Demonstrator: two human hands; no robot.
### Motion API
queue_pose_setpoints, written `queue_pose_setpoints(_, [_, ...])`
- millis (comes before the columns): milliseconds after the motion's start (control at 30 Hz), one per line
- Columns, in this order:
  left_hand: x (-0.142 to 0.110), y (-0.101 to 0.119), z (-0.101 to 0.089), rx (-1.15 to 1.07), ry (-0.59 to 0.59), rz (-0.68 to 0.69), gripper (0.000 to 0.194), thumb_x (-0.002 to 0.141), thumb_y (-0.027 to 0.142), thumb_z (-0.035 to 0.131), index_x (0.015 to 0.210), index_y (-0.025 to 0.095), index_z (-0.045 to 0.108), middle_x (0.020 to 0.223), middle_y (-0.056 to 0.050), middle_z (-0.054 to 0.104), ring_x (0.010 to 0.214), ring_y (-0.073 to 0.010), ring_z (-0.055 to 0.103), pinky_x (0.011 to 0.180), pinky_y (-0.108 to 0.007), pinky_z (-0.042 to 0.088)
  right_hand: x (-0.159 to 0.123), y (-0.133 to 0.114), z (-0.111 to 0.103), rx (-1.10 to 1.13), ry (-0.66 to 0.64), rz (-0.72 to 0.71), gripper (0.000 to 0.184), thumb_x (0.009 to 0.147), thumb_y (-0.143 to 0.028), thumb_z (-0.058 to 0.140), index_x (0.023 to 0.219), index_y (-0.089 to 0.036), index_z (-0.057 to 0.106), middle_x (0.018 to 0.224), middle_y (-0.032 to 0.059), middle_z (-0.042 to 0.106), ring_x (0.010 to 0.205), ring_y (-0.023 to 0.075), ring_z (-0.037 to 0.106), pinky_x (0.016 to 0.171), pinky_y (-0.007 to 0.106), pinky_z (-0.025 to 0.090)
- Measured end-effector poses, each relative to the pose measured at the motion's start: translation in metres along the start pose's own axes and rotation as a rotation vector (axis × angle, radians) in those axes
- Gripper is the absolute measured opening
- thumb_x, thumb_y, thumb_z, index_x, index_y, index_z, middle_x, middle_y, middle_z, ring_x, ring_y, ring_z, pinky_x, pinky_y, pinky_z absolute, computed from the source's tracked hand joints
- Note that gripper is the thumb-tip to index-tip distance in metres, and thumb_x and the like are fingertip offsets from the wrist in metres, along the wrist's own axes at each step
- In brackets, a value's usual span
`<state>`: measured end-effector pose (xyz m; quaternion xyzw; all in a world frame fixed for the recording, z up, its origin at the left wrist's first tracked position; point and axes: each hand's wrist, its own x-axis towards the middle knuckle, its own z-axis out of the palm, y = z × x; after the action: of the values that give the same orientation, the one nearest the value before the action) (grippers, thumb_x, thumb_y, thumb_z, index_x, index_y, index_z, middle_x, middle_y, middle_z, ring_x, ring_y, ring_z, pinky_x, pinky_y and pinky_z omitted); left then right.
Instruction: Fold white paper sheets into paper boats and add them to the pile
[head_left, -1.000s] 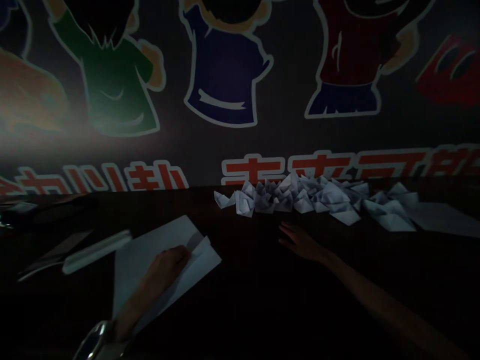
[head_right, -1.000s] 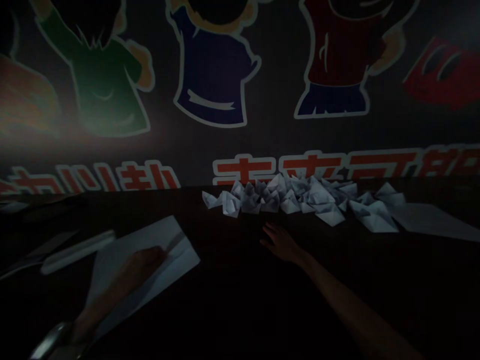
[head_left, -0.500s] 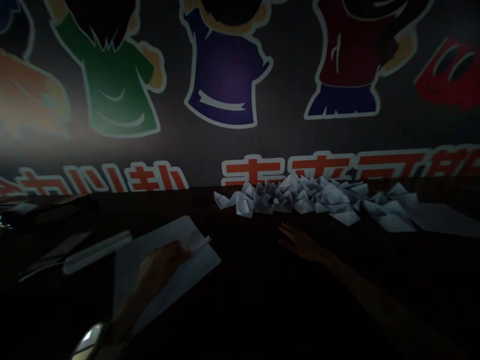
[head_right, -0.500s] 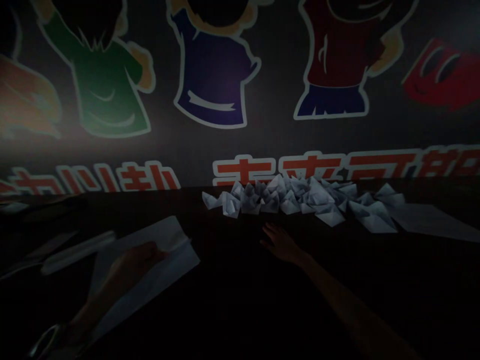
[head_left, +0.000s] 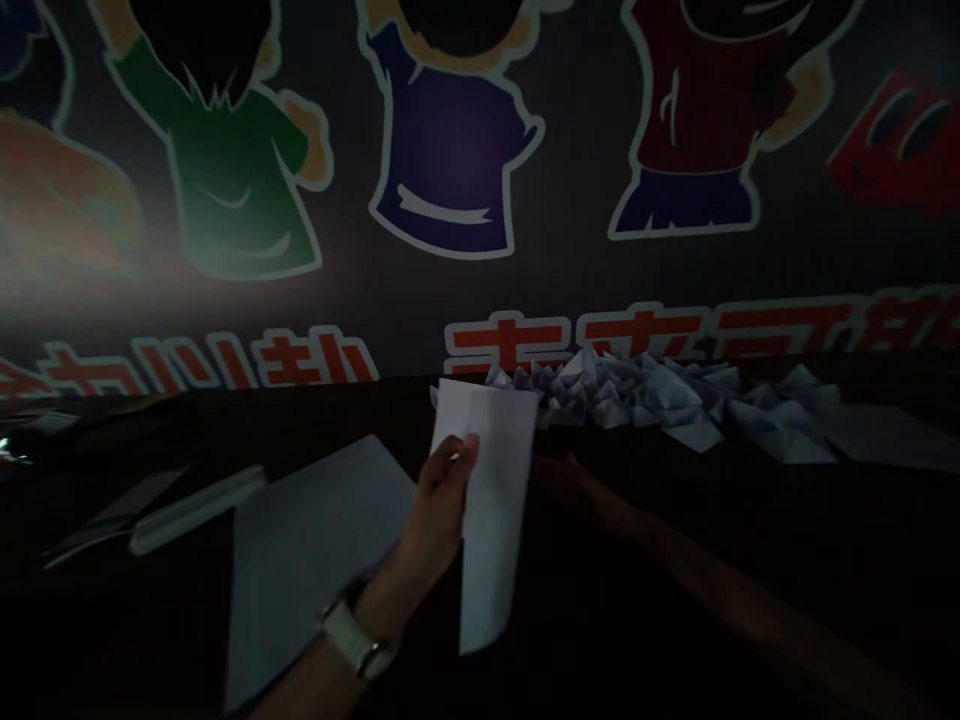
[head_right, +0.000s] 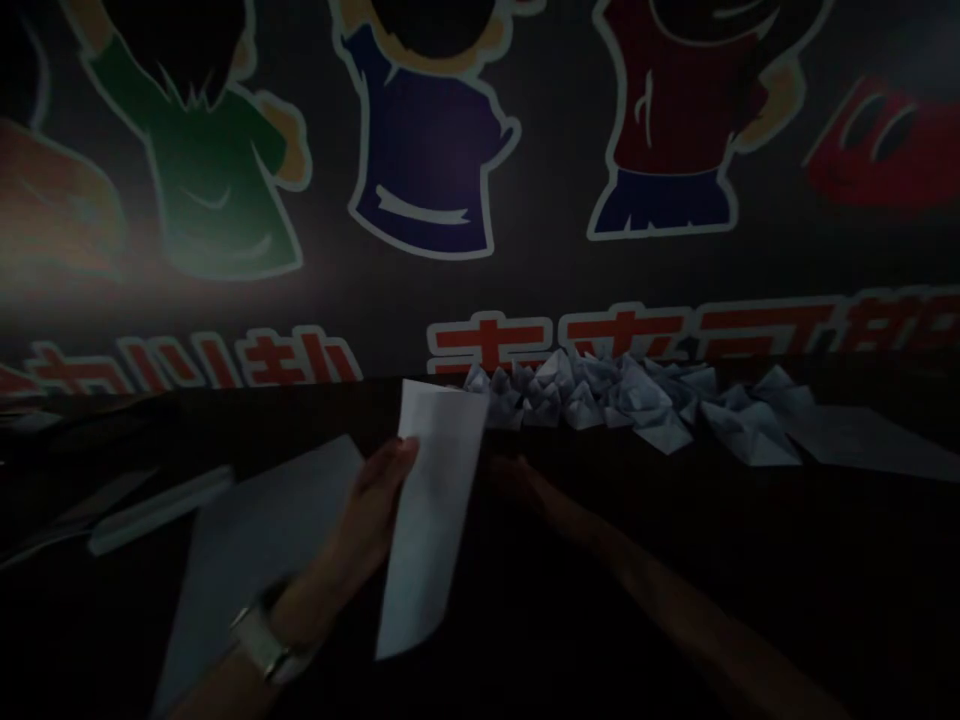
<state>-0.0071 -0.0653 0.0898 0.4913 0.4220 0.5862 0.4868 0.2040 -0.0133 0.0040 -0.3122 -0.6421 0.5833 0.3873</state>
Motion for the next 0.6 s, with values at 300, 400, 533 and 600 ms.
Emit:
queue_pose_setpoints(300, [0.038, -0.074, 0.068, 0.002, 0.048, 0.12, 0.036, 0.072, 0.05, 0.057, 0.062, 0.019, 0.041, 0.057, 0.004, 0.045, 0.054, -0.0102, 0.047, 0.052, -0.023, 0.038, -0.013, -0.025, -0.008, 0.526, 0.067, 0.156, 0.086, 0.071, -0.08, 0.016, 0.115, -0.016, 0.055, 0.112, 0.0112, 0.063, 0.111, 0.0267, 0.053, 0.095, 0.041, 0.038])
queue_pose_setpoints(400, [0.056, -0.081, 0.052, 0.247, 0.099, 0.391, 0.022, 0.076, 0.037, 0.056, 0.067, 0.019, 0.047, 0.084, -0.005, 0.059, 0.078, -0.0159, 0.055, 0.069, -0.028, 0.042, -0.014, -0.025, -0.012, 0.526, 0.143, 0.194, 0.073, 0.075, -0.074, 0.029, 0.111, -0.017, 0.056, 0.103, 0.0101, 0.067, 0.102, 0.0257, 0.059, 0.092, 0.04, 0.041])
queue_pose_setpoints(533, [0.07, -0.088, 0.034, 0.412, 0.195, 0.532, 0.018, 0.071, 0.029, 0.061, 0.063, 0.018, 0.049, 0.106, -0.009, 0.056, 0.106, -0.0221, 0.048, 0.087, -0.034, 0.036, -0.013, -0.017, -0.016, 0.416, 0.336, 0.248, 0.043, 0.075, -0.053, 0.054, 0.098, -0.017, 0.062, 0.091, 0.0074, 0.07, 0.087, 0.0229, 0.064, 0.085, 0.036, 0.046])
queue_pose_setpoints(600, [0.073, -0.093, 0.031, 0.326, 0.149, 0.431, 0.024, 0.073, 0.032, 0.059, 0.059, 0.018, 0.047, 0.085, -0.006, 0.059, 0.091, -0.0194, 0.053, 0.078, -0.03, 0.04, -0.014, -0.012, -0.02, 0.344, 0.385, 0.301, 0.037, 0.073, -0.047, 0.059, 0.093, -0.016, 0.063, 0.087, 0.0068, 0.07, 0.082, 0.0227, 0.065, 0.081, 0.035, 0.048])
